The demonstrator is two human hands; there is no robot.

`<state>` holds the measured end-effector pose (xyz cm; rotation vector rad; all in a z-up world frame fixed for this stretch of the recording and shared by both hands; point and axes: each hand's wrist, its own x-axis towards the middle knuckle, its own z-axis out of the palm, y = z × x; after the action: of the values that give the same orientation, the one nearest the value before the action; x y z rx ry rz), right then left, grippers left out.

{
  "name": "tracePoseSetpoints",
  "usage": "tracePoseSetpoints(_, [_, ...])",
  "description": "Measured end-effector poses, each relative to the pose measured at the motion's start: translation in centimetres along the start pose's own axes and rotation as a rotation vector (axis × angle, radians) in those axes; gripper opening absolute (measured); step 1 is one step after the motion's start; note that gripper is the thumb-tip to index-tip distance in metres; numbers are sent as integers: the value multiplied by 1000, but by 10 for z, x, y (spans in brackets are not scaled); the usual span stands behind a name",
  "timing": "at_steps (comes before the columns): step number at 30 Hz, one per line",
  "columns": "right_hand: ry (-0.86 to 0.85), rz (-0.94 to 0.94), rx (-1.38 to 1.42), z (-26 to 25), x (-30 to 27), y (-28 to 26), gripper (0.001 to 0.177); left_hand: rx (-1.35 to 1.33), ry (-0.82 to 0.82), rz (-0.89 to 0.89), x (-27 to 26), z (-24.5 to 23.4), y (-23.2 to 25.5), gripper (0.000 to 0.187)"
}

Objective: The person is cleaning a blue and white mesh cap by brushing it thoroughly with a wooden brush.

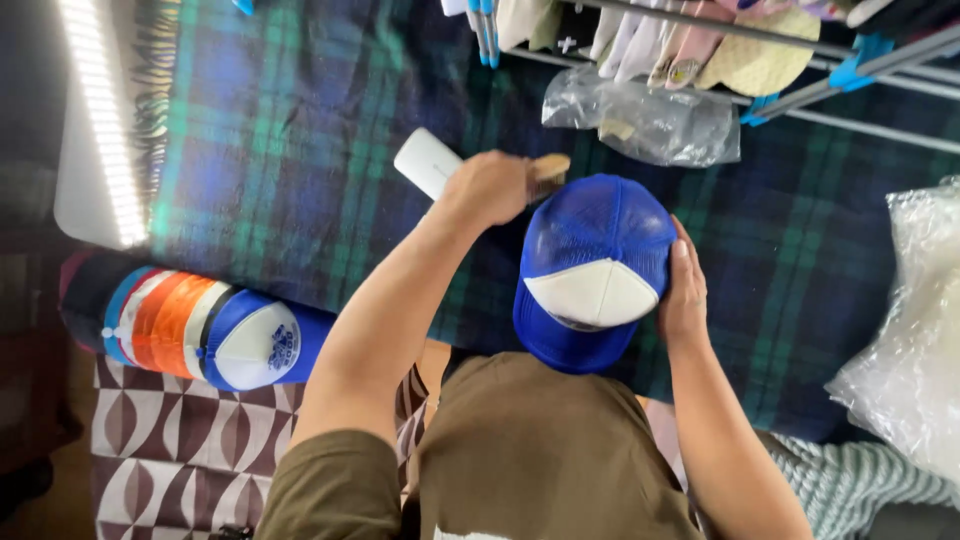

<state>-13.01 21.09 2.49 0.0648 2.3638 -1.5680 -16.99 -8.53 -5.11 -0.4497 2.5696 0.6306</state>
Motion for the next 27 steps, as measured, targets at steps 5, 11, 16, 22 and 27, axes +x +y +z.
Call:
tracePoseSetpoints(5, [34,18,2,4,1,6,54,-537,227,210,-151,-40,30,48])
tracePoseSetpoints(11, [35,-7,31,8,8,13,48,-760,349,-98,-186,87,-35,44])
tracePoseSetpoints(16, [353,-697,-339,-6,-23,9,25,-817,414,-195,-219,53,3,61])
tracePoseSetpoints(22, [-275,-761,-115,32,-92,-27,81,-1928,357,29,-236,31,103,43])
tracePoseSetpoints(27, [-187,-698,-320,15,-77,-30,48,-1726,245,226,-226,30,105,34])
